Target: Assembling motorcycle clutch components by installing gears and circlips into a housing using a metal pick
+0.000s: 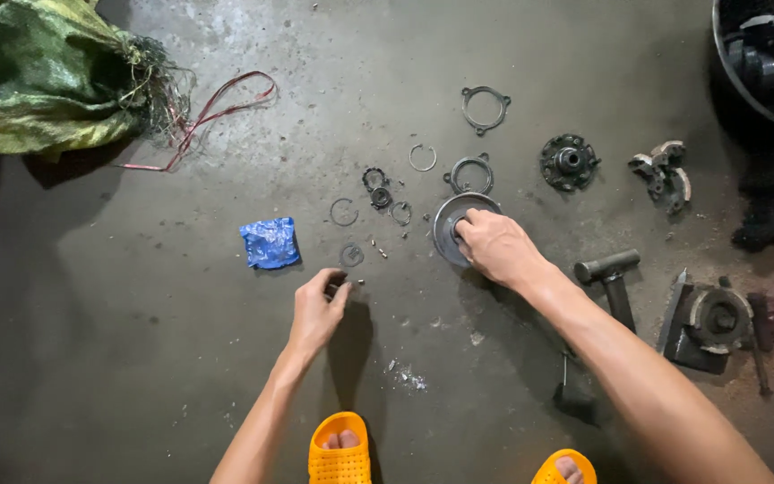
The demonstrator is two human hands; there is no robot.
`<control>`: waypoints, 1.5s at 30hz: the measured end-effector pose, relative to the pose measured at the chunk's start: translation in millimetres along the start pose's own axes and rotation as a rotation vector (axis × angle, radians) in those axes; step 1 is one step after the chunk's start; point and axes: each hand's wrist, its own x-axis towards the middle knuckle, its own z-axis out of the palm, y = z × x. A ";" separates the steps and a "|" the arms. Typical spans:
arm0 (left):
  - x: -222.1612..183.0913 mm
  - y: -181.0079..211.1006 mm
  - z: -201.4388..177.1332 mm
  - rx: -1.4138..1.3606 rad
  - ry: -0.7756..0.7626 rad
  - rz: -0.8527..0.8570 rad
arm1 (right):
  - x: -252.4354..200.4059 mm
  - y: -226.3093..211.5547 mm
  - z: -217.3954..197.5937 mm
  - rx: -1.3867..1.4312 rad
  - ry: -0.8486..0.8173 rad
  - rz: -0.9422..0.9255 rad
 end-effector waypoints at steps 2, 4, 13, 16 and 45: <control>-6.2 -2.3 -2.8 0.071 -0.007 0.036 | 4.1 -0.5 5.3 -0.061 -0.004 -0.017; -10.3 -0.3 -1.7 0.254 0.020 0.186 | 7.8 -3.4 2.8 -0.169 -0.029 -0.054; 5.7 -36.1 36.9 0.672 0.067 0.510 | 3.4 0.5 -12.1 0.077 -0.081 0.099; 13.3 -43.0 45.7 0.711 0.056 0.496 | 0.2 -3.1 -27.1 0.177 -0.055 0.171; 50.8 129.4 83.4 -0.578 -0.242 0.161 | -19.8 -10.7 -83.2 0.912 0.258 0.312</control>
